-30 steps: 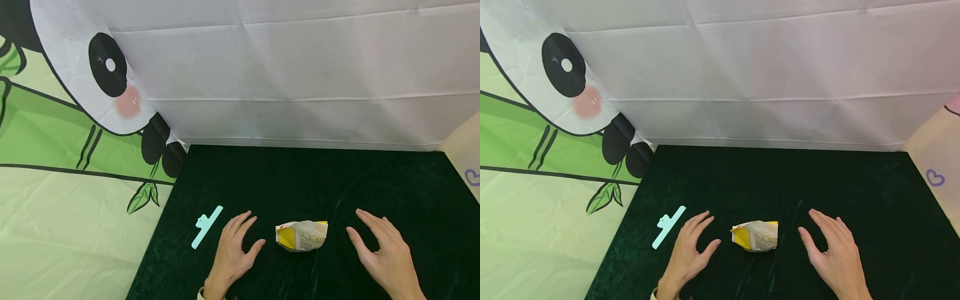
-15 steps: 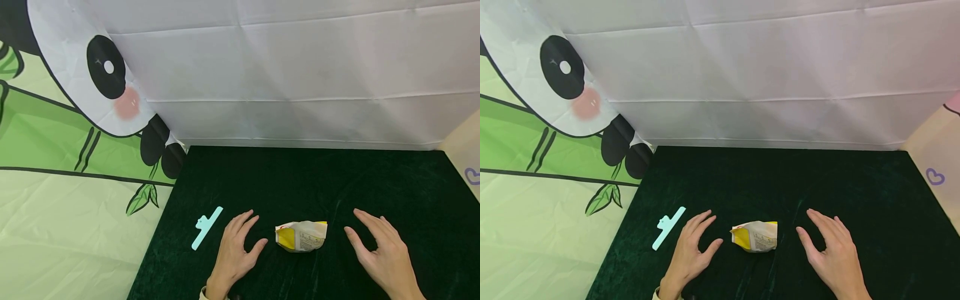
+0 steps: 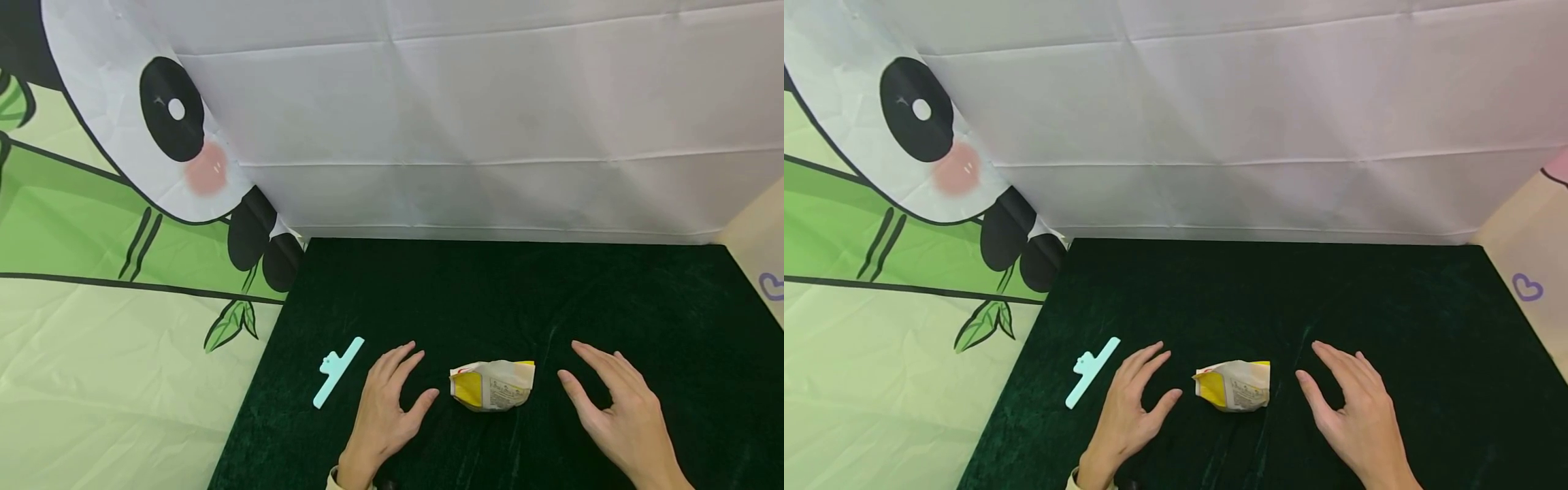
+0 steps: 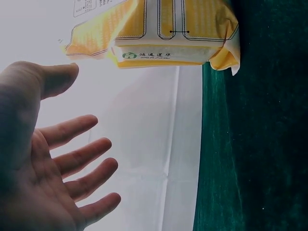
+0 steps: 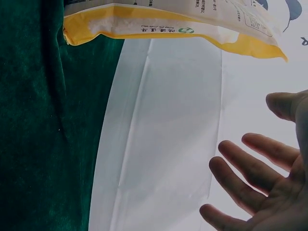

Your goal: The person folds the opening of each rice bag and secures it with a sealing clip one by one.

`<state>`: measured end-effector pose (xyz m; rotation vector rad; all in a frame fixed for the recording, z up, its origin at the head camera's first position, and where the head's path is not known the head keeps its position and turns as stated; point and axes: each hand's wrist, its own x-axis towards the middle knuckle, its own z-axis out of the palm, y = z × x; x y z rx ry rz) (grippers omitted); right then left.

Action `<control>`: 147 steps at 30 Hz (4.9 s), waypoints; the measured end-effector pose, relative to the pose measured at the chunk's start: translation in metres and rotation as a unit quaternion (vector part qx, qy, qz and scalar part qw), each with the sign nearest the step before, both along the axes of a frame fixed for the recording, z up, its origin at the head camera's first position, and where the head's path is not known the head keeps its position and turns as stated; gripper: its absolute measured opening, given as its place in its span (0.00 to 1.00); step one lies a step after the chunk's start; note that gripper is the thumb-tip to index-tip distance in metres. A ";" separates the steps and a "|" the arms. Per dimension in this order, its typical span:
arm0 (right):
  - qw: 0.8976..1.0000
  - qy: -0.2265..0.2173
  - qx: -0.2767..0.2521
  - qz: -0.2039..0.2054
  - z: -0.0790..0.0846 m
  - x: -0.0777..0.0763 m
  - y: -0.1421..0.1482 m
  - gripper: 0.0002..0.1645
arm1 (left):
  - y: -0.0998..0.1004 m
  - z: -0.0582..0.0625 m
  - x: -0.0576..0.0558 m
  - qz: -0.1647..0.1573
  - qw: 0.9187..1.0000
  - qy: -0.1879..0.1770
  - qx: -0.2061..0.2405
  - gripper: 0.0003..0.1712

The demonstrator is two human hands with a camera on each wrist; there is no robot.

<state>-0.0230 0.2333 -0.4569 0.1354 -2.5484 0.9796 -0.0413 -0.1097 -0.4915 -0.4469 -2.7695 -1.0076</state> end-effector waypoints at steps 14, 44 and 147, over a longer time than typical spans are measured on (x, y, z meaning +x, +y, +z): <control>1.000 0.003 -0.002 0.012 0.000 -0.006 -0.001 0.31 | 0.002 0.004 -0.004 -0.011 1.000 0.008 -0.006 0.33; 0.999 0.014 0.003 0.044 0.001 -0.013 -0.009 0.31 | 0.022 0.005 -0.010 -0.039 0.999 0.018 0.015 0.32; 0.987 0.094 -0.049 0.119 0.012 -0.015 -0.041 0.28 | 0.046 0.012 -0.010 -0.098 0.985 0.119 0.077 0.23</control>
